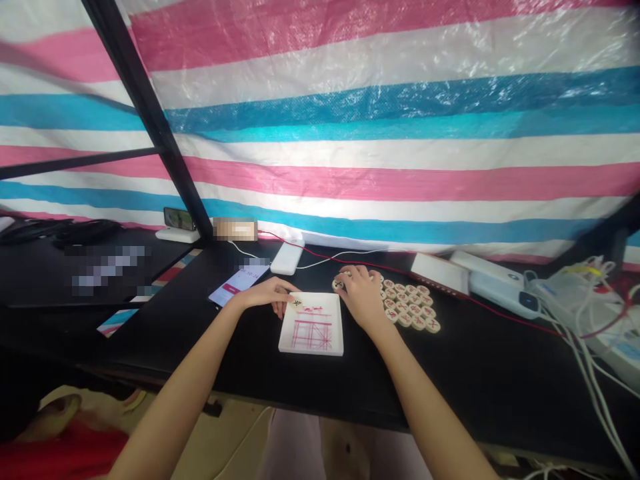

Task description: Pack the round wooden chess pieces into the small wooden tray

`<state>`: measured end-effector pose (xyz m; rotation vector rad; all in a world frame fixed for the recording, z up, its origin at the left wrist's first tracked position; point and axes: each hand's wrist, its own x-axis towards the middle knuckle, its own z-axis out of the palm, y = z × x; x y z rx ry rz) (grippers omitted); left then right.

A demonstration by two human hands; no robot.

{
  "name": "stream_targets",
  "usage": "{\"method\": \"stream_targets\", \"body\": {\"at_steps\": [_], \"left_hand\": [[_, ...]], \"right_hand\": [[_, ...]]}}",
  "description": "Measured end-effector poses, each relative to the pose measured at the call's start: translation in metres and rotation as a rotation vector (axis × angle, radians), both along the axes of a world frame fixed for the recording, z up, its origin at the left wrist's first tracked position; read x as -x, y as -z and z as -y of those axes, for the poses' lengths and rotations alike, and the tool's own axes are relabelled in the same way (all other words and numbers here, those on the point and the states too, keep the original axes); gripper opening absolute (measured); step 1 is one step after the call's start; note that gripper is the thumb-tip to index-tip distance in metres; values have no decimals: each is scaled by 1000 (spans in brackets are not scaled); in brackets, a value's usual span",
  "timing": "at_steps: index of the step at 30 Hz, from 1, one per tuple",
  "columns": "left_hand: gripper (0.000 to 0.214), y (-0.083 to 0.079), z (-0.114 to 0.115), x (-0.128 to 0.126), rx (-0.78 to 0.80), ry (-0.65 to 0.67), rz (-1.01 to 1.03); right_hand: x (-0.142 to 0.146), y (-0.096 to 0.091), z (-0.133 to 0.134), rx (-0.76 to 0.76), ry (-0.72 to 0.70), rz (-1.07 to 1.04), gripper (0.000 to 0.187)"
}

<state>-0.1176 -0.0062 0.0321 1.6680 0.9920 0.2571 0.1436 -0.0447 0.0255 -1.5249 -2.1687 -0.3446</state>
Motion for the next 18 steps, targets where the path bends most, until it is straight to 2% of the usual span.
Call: {"method": "stream_targets", "body": {"at_steps": [3, 5, 7, 9, 13, 18], "left_hand": [[50, 0, 0, -1, -1, -22, 1], [50, -1, 0, -2, -3, -28, -3], [51, -3, 1, -4, -14, -23, -13], [52, -4, 3, -6, -36, -21, -29], [51, -4, 8, -12, -145, -50, -73], [46, 3, 10, -18, -295, -67, -130]], "right_hand": [[4, -9, 6, -37, -41, -141, 22], [10, -12, 11, 1, -157, -180, 22], [17, -11, 14, 70, -285, -147, 20], [24, -7, 17, 122, -350, -63, 17], [32, 1, 18, 153, -366, 62, 8], [33, 0, 18, 149, -359, 81, 9]]}}
